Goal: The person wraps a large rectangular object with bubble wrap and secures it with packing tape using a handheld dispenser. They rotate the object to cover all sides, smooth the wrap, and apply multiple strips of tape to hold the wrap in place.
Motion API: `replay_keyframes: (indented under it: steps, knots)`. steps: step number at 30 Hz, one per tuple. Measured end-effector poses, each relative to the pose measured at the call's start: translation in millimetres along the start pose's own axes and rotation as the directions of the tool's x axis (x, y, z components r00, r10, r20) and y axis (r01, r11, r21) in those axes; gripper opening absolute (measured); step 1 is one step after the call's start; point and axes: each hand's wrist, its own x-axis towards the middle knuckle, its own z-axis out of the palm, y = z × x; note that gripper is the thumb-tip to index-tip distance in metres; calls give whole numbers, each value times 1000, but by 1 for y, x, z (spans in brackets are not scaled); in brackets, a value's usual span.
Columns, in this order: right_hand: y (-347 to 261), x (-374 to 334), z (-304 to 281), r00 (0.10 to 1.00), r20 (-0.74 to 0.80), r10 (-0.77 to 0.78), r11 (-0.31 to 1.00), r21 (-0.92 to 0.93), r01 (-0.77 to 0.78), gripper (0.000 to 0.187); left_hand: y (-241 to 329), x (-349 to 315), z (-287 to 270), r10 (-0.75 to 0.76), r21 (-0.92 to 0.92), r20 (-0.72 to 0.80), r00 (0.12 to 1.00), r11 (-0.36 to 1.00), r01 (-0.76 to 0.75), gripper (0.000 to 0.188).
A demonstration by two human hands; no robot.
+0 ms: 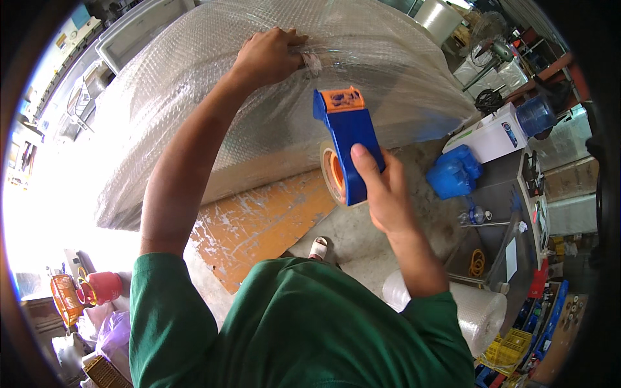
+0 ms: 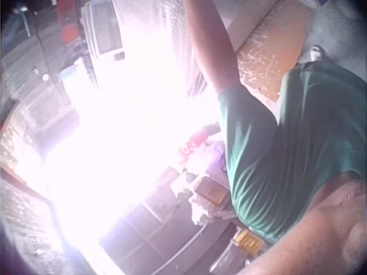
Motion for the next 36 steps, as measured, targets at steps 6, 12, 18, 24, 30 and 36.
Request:
replay_keyframes:
  steps: [6, 12, 18, 24, 30, 36]
  knots:
    - [64, -10, 1, 982, -140, -128, 983, -146, 107, 35, 3, 0, -6, 16, 27, 83, 996, 999, -19, 56]
    - [105, 31, -2, 979, -178, -102, 984, -163, 73, 43, -6, 7, -2, 85, 155, 129, 988, 982, -105, 54]
    - [110, 82, -5, 996, -52, 67, 989, -125, -73, 62, -12, -3, -6, 195, 157, 87, 977, 966, -207, 52]
    - [137, 84, -13, 988, -80, 132, 984, -111, -141, 65, 39, -39, -10, 474, 363, 235, 849, 768, -529, 53]
    - [177, 72, -16, 983, -91, 157, 983, -85, -165, 64, 11, -103, 65, 562, 453, 440, 700, 535, -714, 72]
    - [213, 54, -30, 951, -62, 302, 950, -60, -305, 62, 6, -110, 76, 542, 451, 451, 709, 547, -705, 80]
